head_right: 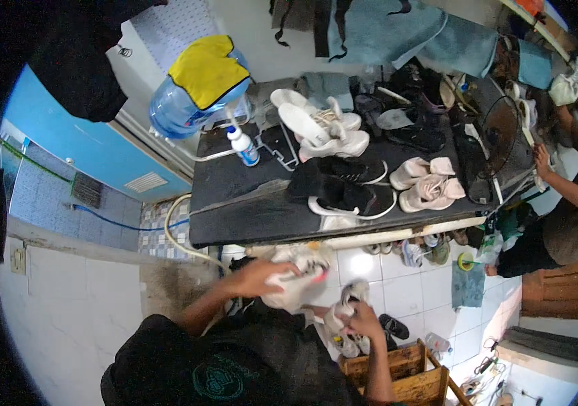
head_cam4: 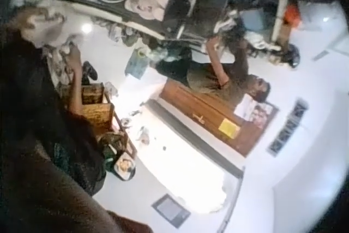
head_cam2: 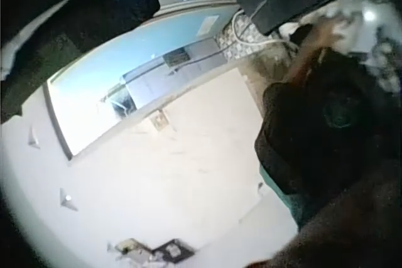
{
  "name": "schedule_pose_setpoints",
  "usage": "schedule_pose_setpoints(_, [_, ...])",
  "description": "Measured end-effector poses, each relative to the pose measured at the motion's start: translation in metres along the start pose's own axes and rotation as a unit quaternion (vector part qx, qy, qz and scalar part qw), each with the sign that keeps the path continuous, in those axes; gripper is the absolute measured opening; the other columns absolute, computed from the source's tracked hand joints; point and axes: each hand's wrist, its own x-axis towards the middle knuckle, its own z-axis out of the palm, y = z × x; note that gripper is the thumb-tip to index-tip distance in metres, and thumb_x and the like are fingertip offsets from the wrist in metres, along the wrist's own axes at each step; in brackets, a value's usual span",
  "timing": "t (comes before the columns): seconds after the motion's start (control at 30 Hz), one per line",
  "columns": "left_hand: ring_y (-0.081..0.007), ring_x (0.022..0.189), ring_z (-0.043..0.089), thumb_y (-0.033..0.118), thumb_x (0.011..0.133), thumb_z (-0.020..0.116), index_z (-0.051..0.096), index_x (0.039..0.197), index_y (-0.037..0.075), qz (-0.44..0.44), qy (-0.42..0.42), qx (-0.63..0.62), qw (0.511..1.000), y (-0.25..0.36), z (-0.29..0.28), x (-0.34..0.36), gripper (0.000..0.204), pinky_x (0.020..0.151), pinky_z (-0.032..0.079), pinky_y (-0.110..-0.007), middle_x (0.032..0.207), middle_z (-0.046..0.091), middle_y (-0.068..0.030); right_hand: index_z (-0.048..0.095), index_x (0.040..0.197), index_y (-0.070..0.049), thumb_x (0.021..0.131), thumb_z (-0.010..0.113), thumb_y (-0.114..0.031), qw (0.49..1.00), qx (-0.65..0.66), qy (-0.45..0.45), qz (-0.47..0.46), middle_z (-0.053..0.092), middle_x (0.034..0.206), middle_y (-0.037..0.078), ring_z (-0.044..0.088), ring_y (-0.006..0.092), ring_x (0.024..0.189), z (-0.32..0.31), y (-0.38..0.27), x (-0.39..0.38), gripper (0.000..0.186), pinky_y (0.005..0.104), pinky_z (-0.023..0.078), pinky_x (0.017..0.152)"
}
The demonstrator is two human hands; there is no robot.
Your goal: The person laces and organizes shoes by hand at a shoe repair bench.
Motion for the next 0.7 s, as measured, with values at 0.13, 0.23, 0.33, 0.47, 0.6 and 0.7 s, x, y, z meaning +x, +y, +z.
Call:
schedule_pose_setpoints(0.13, [-0.0339, 0.087, 0.062, 0.01, 0.076, 0.068, 0.055, 0.119, 0.013, -0.01, 0.233, 0.134, 0.963, -0.054, -0.023, -0.065, 0.045, 0.081, 0.045, -0.045, 0.09, 0.064, -0.0175, 0.065, 0.094, 0.003, 0.083, 0.071, -0.019, 0.988, -0.045, -0.018, -0.146, 0.066, 0.066, 0.011, 0.066, 0.0151, 0.057, 0.024, -0.065, 0.033, 0.026, 0.0294, 0.051, 0.051])
schedule_pose_setpoints(0.23, [-0.035, 0.083, 0.059, 0.01, 0.077, 0.067, 0.057, 0.114, 0.012, 0.01, 0.346, 0.204, 0.916, -0.101, -0.034, -0.078, 0.039, 0.075, 0.044, -0.044, 0.083, 0.063, -0.015, 0.064, 0.098, 0.002, 0.08, 0.072, -0.018, 0.985, -0.026, -0.039, -0.164, 0.066, 0.071, 0.013, 0.067, 0.0182, 0.062, 0.057, -0.133, 0.053, 0.028, 0.033, 0.051, 0.058])
schedule_pose_setpoints(0.33, [-0.0327, 0.084, 0.059, 0.009, 0.078, 0.065, 0.058, 0.11, 0.011, -0.006, 0.387, 0.262, 0.884, -0.177, -0.038, -0.081, 0.034, 0.075, 0.043, -0.043, 0.085, 0.063, -0.0106, 0.064, 0.099, 0.0, 0.076, 0.073, -0.021, 0.945, -0.195, 0.037, -0.26, 0.065, 0.073, 0.018, 0.066, 0.0305, 0.068, 0.102, -0.161, 0.106, 0.033, 0.0388, 0.051, 0.063])
schedule_pose_setpoints(0.47, [-0.0301, 0.082, 0.06, 0.009, 0.077, 0.065, 0.058, 0.11, 0.013, -0.05, 0.376, 0.329, 0.865, -0.252, -0.042, -0.084, 0.034, 0.074, 0.044, -0.042, 0.083, 0.062, -0.009, 0.066, 0.103, -0.004, 0.074, 0.071, -0.022, 0.886, -0.333, 0.146, -0.287, 0.066, 0.091, 0.022, 0.064, 0.0386, 0.086, 0.166, -0.178, 0.18, 0.035, 0.0467, 0.05, 0.075])
schedule_pose_setpoints(0.6, [-0.033, 0.082, 0.061, 0.008, 0.074, 0.066, 0.05, 0.122, 0.015, -0.015, 0.332, 0.19, 0.924, -0.268, -0.064, -0.085, 0.051, 0.073, 0.047, -0.047, 0.084, 0.061, -0.0125, 0.067, 0.102, -0.005, 0.074, 0.071, -0.021, 0.897, -0.338, 0.154, -0.238, 0.066, 0.092, 0.021, 0.063, 0.0389, 0.087, 0.198, -0.177, 0.23, 0.033, 0.047, 0.05, 0.077])
schedule_pose_setpoints(0.7, [-0.0377, 0.082, 0.063, 0.009, 0.076, 0.065, 0.035, 0.137, 0.018, -0.026, 0.233, 0.195, 0.952, -0.267, -0.078, -0.083, 0.068, 0.068, 0.05, -0.046, 0.087, 0.063, -0.0174, 0.067, 0.098, -0.006, 0.071, 0.071, -0.018, 0.903, -0.389, 0.055, -0.177, 0.066, 0.092, 0.019, 0.064, 0.0375, 0.089, 0.204, -0.18, 0.249, 0.03, 0.0455, 0.051, 0.077])
